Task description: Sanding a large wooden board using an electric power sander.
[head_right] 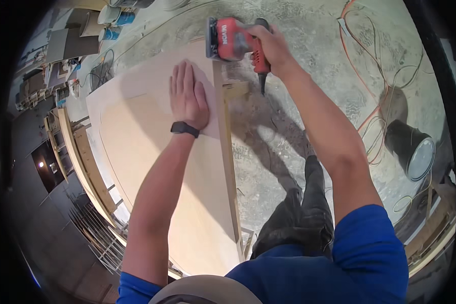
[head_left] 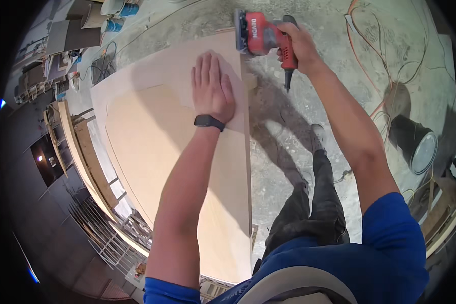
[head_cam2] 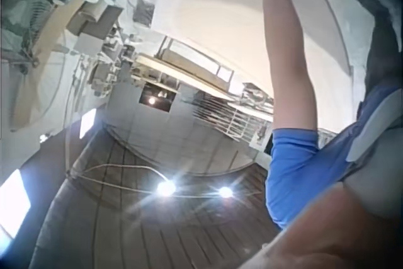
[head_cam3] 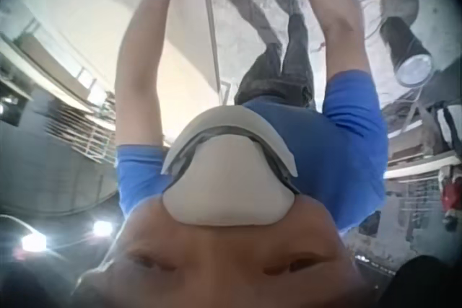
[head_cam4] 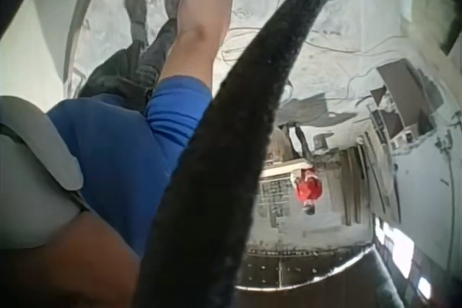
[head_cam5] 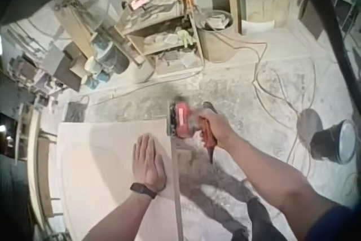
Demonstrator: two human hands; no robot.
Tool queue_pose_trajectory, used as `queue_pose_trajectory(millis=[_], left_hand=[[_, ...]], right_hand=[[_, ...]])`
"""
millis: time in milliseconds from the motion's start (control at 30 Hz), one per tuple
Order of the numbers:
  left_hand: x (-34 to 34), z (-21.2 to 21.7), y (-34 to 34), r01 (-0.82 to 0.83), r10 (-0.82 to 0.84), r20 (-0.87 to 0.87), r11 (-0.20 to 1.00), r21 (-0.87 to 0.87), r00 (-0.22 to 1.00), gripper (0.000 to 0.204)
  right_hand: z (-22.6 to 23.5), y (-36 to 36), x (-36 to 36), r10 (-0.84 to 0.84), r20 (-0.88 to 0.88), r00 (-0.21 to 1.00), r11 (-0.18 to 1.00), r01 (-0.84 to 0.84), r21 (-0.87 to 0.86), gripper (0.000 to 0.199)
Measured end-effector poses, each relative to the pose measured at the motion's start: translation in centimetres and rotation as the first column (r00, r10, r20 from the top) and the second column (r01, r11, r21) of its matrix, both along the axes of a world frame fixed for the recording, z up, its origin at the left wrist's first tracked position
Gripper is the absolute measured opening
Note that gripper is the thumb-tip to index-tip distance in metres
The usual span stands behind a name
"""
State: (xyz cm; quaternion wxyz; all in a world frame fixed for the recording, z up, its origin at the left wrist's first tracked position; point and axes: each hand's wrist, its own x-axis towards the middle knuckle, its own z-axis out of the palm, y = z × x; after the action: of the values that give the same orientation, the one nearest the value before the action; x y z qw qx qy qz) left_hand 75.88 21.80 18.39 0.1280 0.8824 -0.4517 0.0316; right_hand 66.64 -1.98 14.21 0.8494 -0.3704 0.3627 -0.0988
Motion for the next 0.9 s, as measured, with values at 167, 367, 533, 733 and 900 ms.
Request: queue_pose_trajectory(millis=[167, 367, 533, 733, 900], left_hand=[[4.0, -0.2, -2.5, -0.056, 0.059, 0.057, 0.997, -0.046, 0.997, 0.053], [7.0, -0.2, -5.6, -0.099, 0.117, 0.130, 0.986, -0.133, 0.985, 0.042], [8.5, 0.8, -7.2, -0.159, 0.159, 0.099, 0.987, -0.002, 0.982, 0.035], [8.9, 0.2, -6.0, -0.160, 0.158, 0.034, 0.981, 0.111, 0.987, 0.037], [7.9, -1.4, -5.3, -0.075, 0.074, 0.039, 0.997, 0.033, 0.997, 0.028]], right_hand=[[-1.2, 8.4, -5.5, -0.126, 0.062, 0.990, 0.992, 0.125, 0.012, 0.035], [1.1, 26.7, -23.9, 0.017, -0.173, 0.985, 0.965, 0.029, 0.259, 0.051], [3.6, 32.0, -29.4, 0.140, -0.375, 0.916, 0.826, 0.101, 0.555, 0.048], [1.0, 23.4, -20.9, 0.052, -0.274, 0.960, 0.882, 0.084, 0.463, 0.046], [1.5, 10.7, -9.7, 0.000, -0.213, 0.977, 0.935, 0.076, 0.348, 0.035]])
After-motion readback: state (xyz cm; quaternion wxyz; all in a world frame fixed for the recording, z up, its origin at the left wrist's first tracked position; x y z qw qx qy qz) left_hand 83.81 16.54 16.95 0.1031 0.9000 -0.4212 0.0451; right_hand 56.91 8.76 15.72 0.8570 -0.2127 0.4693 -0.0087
